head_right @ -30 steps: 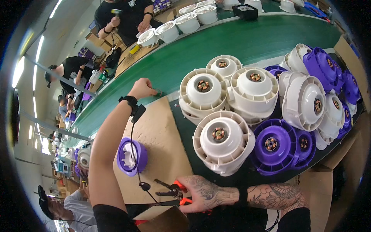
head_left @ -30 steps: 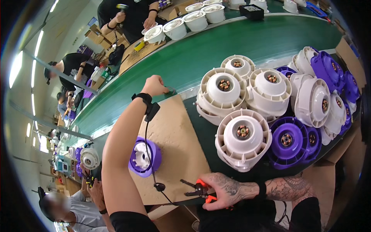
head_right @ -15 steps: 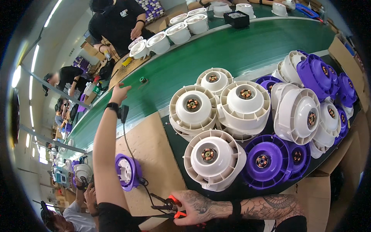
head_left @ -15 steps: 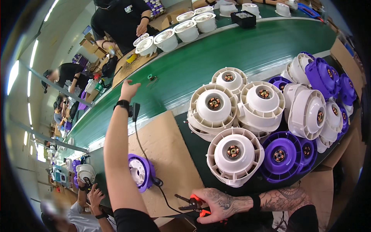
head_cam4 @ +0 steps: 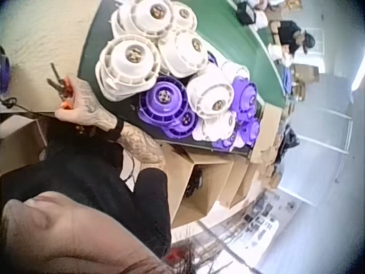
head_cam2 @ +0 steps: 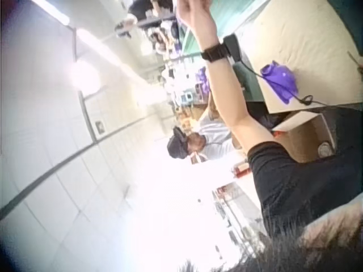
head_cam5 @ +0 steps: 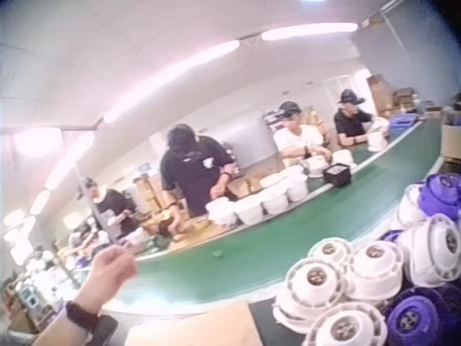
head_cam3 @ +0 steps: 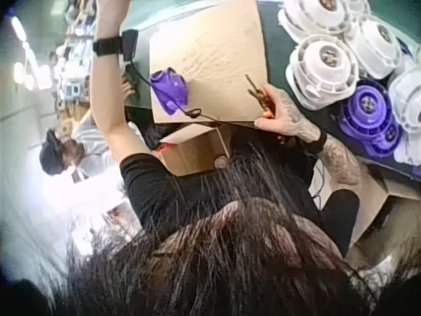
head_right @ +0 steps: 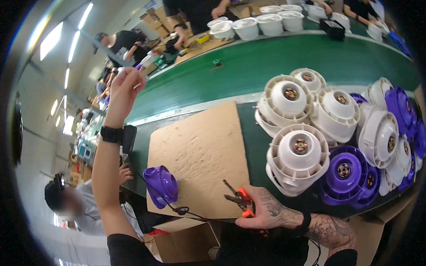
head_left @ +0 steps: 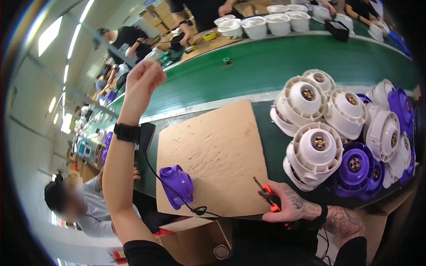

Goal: The person uses pliers to manipulate internal components of white and purple plastic housings on a green assembly table. They repeatedly pick up units, adjust internal parts, and place them into cardboard boxes. Other workers are visible in the background performing similar tasks.

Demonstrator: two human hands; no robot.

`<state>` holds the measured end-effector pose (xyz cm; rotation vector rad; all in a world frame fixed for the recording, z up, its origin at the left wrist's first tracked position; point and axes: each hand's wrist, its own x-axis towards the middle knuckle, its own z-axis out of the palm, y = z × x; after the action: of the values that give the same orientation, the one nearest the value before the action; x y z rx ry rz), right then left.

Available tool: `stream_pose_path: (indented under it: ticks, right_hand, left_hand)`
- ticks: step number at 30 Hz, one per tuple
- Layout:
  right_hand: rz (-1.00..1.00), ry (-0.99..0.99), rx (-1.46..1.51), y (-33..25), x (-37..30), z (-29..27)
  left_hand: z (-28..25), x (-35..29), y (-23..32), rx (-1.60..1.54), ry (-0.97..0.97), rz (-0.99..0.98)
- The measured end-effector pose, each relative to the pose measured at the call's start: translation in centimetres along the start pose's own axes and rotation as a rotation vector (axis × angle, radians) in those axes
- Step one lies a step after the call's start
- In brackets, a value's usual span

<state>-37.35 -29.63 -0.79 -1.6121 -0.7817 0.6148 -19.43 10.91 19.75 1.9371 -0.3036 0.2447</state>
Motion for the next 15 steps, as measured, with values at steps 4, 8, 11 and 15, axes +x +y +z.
stream_pose_path:
  ticks: [4,8,11,15]
  right_hand:
    - [-0.060,0.009,0.058,0.0,0.7,0.6]
    - [-0.004,-0.020,0.134,0.4,0.4,0.1]
    - [0.002,-0.039,0.063,-0.7,0.5,0.1]
    - [-0.039,-0.064,0.008,-0.1,0.4,1.0]
  left_hand:
    - [-3.0,-3.0,4.1,-0.148,0.134,-0.017]
    - [-1.4,-12.8,3.7,1.055,-0.324,-0.455]
    - [4.4,-19.6,4.5,0.831,-0.581,-0.720]
    - [7.5,-24.8,2.6,1.007,-0.416,-0.428]
